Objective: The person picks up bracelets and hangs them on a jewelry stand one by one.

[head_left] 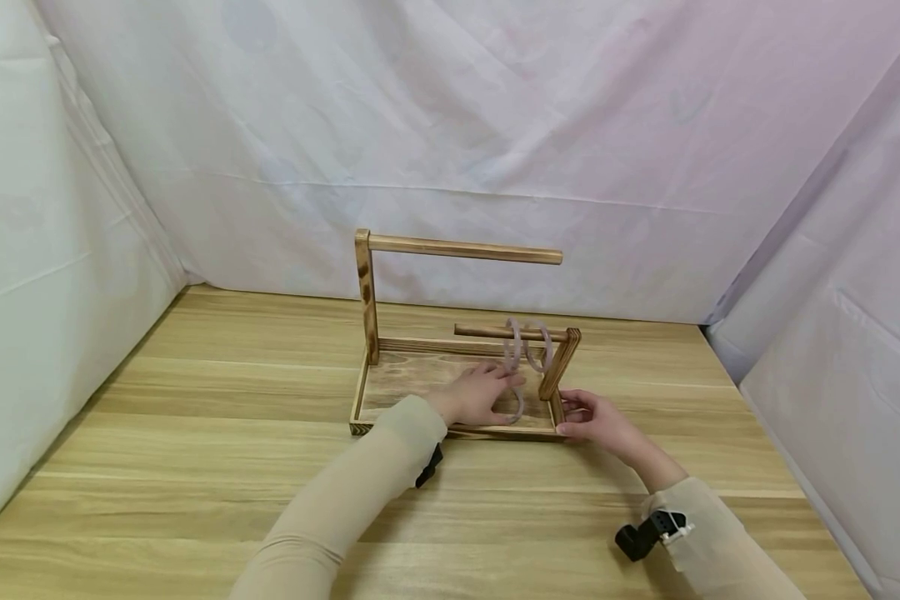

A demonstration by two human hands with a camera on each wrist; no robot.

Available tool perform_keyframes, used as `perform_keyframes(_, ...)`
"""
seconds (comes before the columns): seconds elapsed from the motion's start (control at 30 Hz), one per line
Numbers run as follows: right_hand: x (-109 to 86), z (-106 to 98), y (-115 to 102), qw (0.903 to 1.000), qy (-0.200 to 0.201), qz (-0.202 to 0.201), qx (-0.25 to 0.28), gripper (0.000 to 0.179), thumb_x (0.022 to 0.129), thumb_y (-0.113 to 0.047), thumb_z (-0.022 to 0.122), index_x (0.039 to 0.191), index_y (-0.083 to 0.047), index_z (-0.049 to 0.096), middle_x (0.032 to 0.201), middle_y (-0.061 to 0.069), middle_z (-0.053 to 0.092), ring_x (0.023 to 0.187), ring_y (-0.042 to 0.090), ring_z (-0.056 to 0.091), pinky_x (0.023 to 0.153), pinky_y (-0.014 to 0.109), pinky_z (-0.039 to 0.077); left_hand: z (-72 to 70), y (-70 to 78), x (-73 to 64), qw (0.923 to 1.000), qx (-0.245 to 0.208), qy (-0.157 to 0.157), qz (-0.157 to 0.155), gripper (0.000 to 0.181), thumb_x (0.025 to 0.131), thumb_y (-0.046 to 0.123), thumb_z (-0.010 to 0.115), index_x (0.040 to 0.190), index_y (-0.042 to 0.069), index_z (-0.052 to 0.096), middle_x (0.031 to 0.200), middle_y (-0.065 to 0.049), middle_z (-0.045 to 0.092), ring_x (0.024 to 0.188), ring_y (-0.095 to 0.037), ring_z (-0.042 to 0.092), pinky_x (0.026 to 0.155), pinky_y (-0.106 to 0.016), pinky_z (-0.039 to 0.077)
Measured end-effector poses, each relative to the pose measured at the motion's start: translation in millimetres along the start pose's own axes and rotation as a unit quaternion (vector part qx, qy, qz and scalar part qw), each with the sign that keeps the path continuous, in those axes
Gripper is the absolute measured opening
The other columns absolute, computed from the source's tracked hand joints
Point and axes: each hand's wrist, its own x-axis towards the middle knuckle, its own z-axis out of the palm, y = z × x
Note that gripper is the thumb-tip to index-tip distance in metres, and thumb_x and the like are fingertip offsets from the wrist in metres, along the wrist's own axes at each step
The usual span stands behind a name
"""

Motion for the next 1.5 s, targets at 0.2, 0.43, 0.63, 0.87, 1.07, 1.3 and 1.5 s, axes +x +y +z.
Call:
perform_keyframes(0.2, 0.0, 0.2, 0.0, 1.0000, -0.001, 0.001, 0.000, 0.070, 0.083, -0.007, 0.068, 0.137, 0.016, 0.029, 0.127, 0.037, 0.044, 0.106, 0.032, 0.058, 0.077, 0.033, 0.057, 1.3, 1.3, 2.2, 0.9997, 0.013, -0.022, 0.000, 0.064, 0.091, 0.043, 0.057, 0.147, 0.025, 0.031, 0.154, 0.003, 0.026, 0.142, -0.026, 0.024, 0.112, -0.048, 0.029)
perform_keyframes(0.43, -0.5, 0.6, -0.4, 1.0000, -0.001, 0.004, -0.001, 0.070, 0.084, -0.008, 0.068, 0.137, 0.016, 0.030, 0.127, 0.037, 0.044, 0.106, 0.032, 0.058, 0.076, 0.033, 0.057, -0.5, 3.2, 3.2, 0.9992, 0.024, -0.031, 0.005, 0.055, 0.091, 0.039, 0.057, 0.141, 0.023, 0.041, 0.150, 0.001, 0.035, 0.139, -0.025, 0.030, 0.111, -0.043, 0.033)
perform_keyframes(0.63, -0.2, 1.1, 0.2, 1.0000, -0.001, 0.000, 0.000, 0.068, 0.084, -0.007, 0.067, 0.136, 0.016, 0.030, 0.127, 0.037, 0.044, 0.106, 0.034, 0.058, 0.076, 0.033, 0.057, -2.2, 4.2, 3.6, 0.9993, 0.031, -0.019, 0.011, 0.051, 0.090, 0.039, 0.059, 0.137, 0.022, 0.048, 0.146, -0.001, 0.041, 0.135, -0.025, 0.037, 0.110, -0.037, 0.035)
perform_keyframes(0.87, -0.2, 1.2, 0.7, 1.0000, -0.003, -0.005, 0.001, 0.069, 0.084, -0.008, 0.067, 0.137, 0.016, 0.029, 0.127, 0.037, 0.043, 0.107, 0.036, 0.057, 0.076, 0.033, 0.057, -3.9, 3.6, 2.8, 0.9975, 0.067, -0.007, -0.020, 0.054, 0.086, 0.044, 0.060, 0.135, 0.025, 0.050, 0.140, 0.001, 0.047, 0.125, -0.025, 0.047, 0.101, -0.035, 0.044)
perform_keyframes(1.07, 0.5, 0.7, 0.1, 1.0000, 0.002, 0.002, -0.004, 0.069, 0.084, -0.009, 0.068, 0.137, 0.015, 0.030, 0.127, 0.036, 0.044, 0.106, 0.032, 0.058, 0.077, 0.034, 0.057, -5.5, -3.0, 0.4, 0.9964, 0.076, 0.002, -0.036, 0.052, 0.083, 0.046, 0.062, 0.131, 0.027, 0.053, 0.136, -0.001, 0.048, 0.124, -0.028, 0.047, 0.097, -0.038, 0.047)
perform_keyframes(1.3, 1.3, -0.7, 1.4, 1.0000, 0.001, 0.004, -0.006, 0.068, 0.085, -0.008, 0.067, 0.137, 0.015, 0.030, 0.127, 0.036, 0.044, 0.106, 0.033, 0.057, 0.077, 0.033, 0.057, -6.4, -13.8, -4.1, 0.9974, 0.058, 0.007, -0.043, 0.055, 0.082, 0.046, 0.062, 0.131, 0.024, 0.051, 0.137, -0.002, 0.047, 0.127, -0.028, 0.044, 0.103, -0.041, 0.042)
perform_keyframes(1.5, 2.0, -1.1, 3.0, 1.0000, 0.001, 0.008, 0.000, 0.068, 0.085, -0.007, 0.066, 0.138, 0.014, 0.030, 0.127, 0.035, 0.044, 0.107, 0.034, 0.057, 0.077, 0.033, 0.057, -9.3, -23.2, -10.0, 0.9980, 0.049, 0.011, -0.037, 0.057, 0.079, 0.042, 0.065, 0.131, 0.020, 0.051, 0.131, -0.003, 0.050, 0.124, -0.025, 0.046, 0.111, -0.041, 0.032)
